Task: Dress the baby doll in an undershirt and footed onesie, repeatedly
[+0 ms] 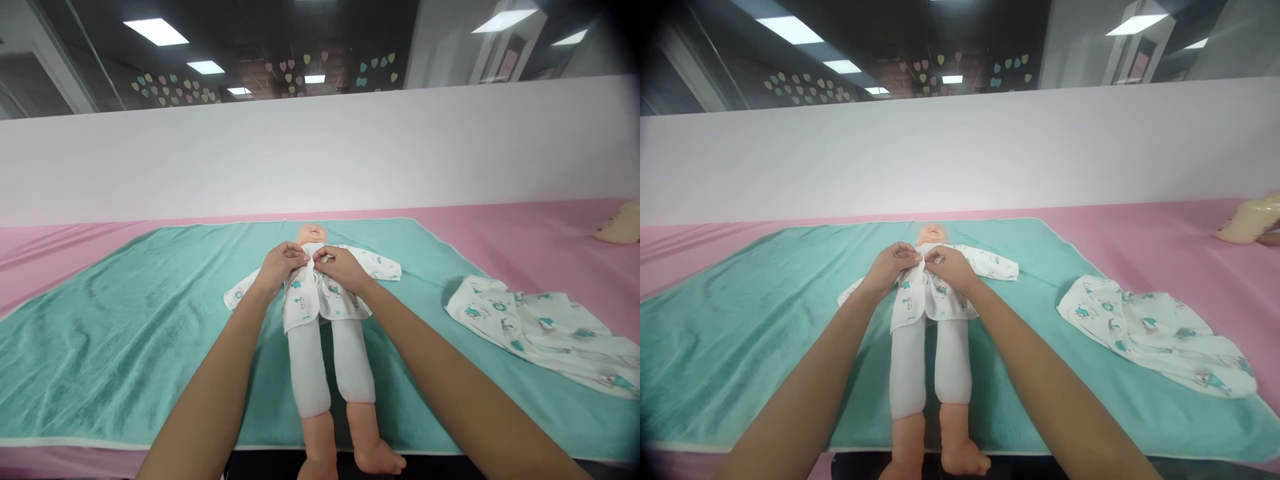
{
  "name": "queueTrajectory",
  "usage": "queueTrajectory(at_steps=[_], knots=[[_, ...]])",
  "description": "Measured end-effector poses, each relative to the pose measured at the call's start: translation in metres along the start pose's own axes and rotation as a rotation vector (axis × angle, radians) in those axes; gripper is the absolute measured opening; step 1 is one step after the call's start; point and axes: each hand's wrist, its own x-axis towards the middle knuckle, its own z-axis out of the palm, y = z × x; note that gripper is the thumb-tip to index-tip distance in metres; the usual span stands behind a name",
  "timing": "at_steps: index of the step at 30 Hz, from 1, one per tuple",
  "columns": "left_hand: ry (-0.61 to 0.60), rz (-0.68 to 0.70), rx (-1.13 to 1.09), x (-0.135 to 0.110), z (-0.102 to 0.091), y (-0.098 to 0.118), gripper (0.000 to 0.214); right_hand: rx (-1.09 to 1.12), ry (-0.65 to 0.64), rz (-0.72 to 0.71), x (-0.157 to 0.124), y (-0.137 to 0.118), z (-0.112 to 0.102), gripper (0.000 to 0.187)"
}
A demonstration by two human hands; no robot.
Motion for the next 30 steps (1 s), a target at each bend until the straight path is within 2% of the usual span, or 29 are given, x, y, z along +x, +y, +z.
queueTrajectory(at_steps=[6, 12, 18, 27, 30], knots=[[0.089, 0.058, 0.119, -0.0002, 0.0044, 0.0018, 0.032, -0.078, 0.051, 0.009, 0.0000, -0.0024, 0.0041, 0.017], [-0.002, 0.053, 0.146, -0.0036, 0.0045, 0.0042, 0.034, -0.114, 0.078, 0.021, -0.0004, -0.0037, 0.0065, 0.020], [-0.060, 0.034, 0.071, -0.0035, -0.0013, 0.0023, 0.031, -0.116, 0.084, 0.035, -0.0024, -0.0062, 0.0053, 0.021], [-0.027, 0.059, 0.167, -0.0042, 0.0021, 0.0054, 0.028, -0.104, 0.101, 0.007, -0.0001, -0.0003, 0.0059, 0.020], [-0.050, 0.059, 0.166, -0.0043, 0.0012, 0.0057, 0.027, -0.076, 0.088, 0.005, -0.0003, 0.0004, 0.0054, 0.021]])
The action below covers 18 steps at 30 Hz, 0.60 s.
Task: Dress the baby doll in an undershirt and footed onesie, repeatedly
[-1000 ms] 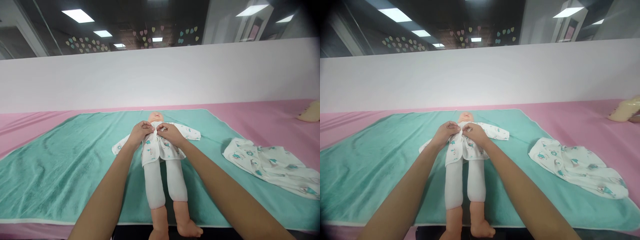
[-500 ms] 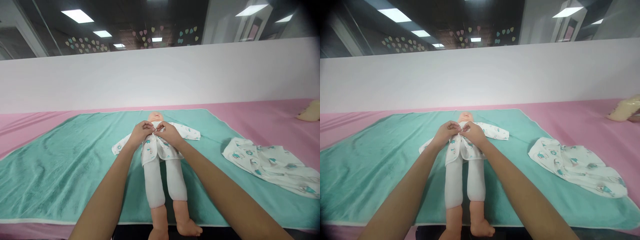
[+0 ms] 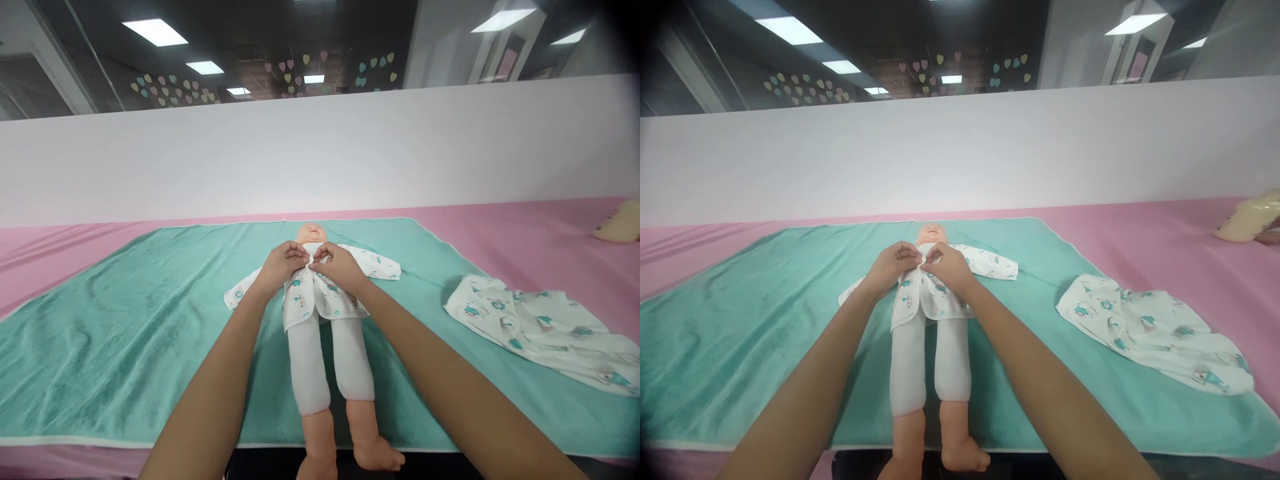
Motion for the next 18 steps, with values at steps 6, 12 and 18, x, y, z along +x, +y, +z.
queueTrajectory(at_steps=[6, 12, 18], knots=[[-0.099, -0.004, -0.065, -0.0013, -0.0039, 0.0009, 0.029, 0.044, -0.001, -0.002, -0.0006, 0.0016, 0.0022, 0.014], [-0.127, -0.001, -0.075, -0.0028, -0.0035, 0.0017, 0.027, 0.106, -0.021, -0.009, 0.0010, 0.0036, 0.0003, 0.012], [-0.114, -0.010, -0.074, -0.0027, -0.0031, -0.0004, 0.026, 0.135, -0.067, -0.009, -0.0012, 0.0008, -0.0047, 0.013]])
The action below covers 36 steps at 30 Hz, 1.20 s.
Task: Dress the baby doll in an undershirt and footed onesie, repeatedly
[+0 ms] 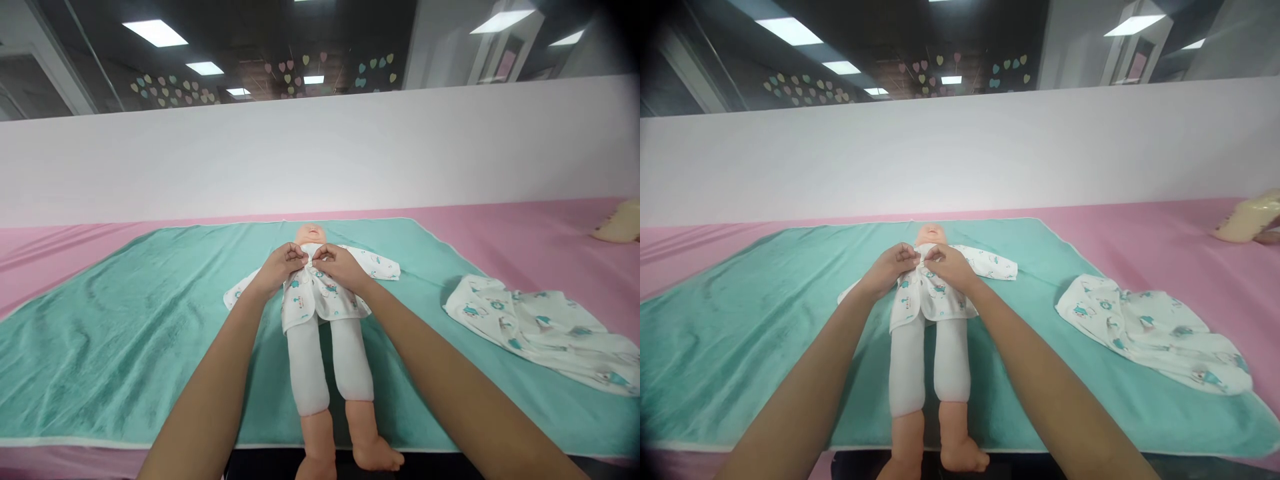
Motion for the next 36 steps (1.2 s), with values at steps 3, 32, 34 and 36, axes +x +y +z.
queueTrajectory(at_steps=[3, 32, 34, 36], knots=[[0.005, -0.002, -0.016, 0.0007, 0.0000, -0.0016, 0.026, -0.005, -0.005, 0.003, -0.0004, -0.0002, -0.0001, 0.015], [0.058, -0.002, -0.029, 0.0025, 0.0000, -0.0053, 0.023, -0.002, -0.019, -0.029, 0.0021, 0.0004, -0.0008, 0.018], [0.061, 0.001, -0.036, 0.0027, -0.0003, -0.0061, 0.022, -0.002, -0.019, -0.027, 0.0017, -0.0002, -0.0009, 0.018], [0.061, -0.001, -0.038, 0.0029, -0.0007, -0.0070, 0.022, -0.006, -0.021, -0.023, 0.0014, -0.0011, -0.0012, 0.018]])
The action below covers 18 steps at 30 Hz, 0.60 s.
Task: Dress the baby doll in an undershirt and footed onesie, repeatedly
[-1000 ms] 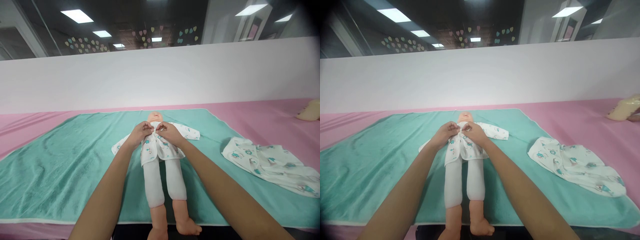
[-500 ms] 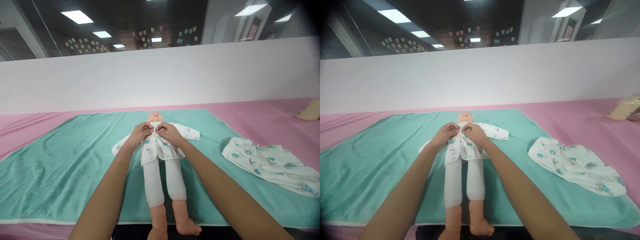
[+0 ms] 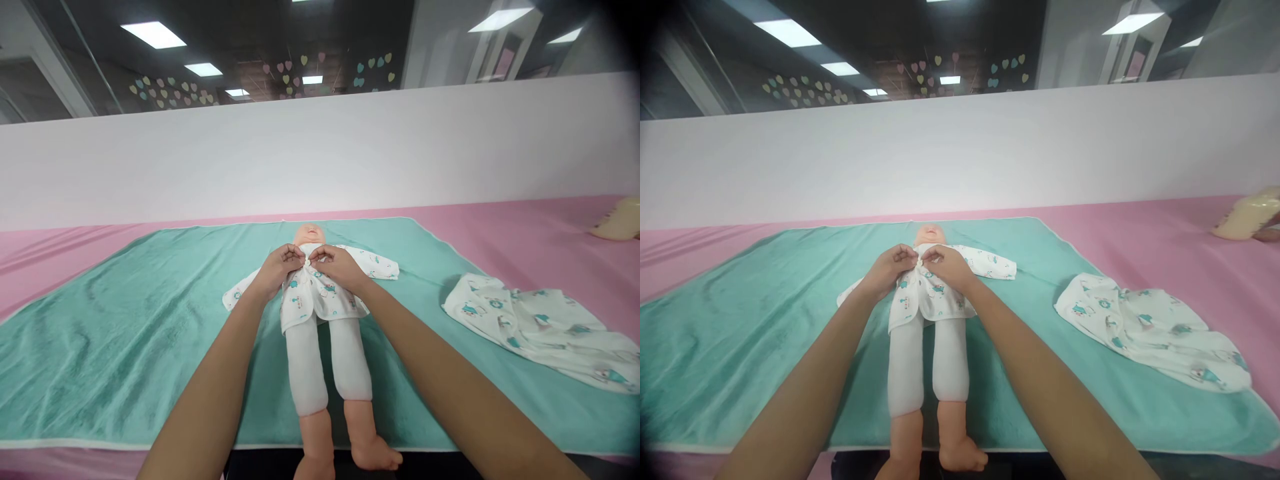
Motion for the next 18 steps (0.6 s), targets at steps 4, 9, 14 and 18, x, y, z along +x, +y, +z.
queueTrajectory(at_steps=[4, 9, 14, 18], knots=[[-0.009, 0.001, 0.004, 0.0005, -0.0009, -0.0014, 0.021, -0.018, 0.000, 0.001, -0.0002, -0.0010, -0.0002, 0.019], [-0.012, -0.008, -0.003, 0.0009, -0.0011, -0.0015, 0.020, -0.006, -0.002, 0.005, -0.0011, -0.0008, -0.0001, 0.019], [-0.002, -0.001, 0.004, 0.0006, -0.0001, -0.0007, 0.022, -0.004, -0.017, 0.014, -0.0021, -0.0017, -0.0008, 0.019], [0.002, 0.000, 0.003, -0.0002, 0.0003, 0.0006, 0.023, -0.013, -0.018, 0.009, -0.0016, -0.0017, -0.0010, 0.019]])
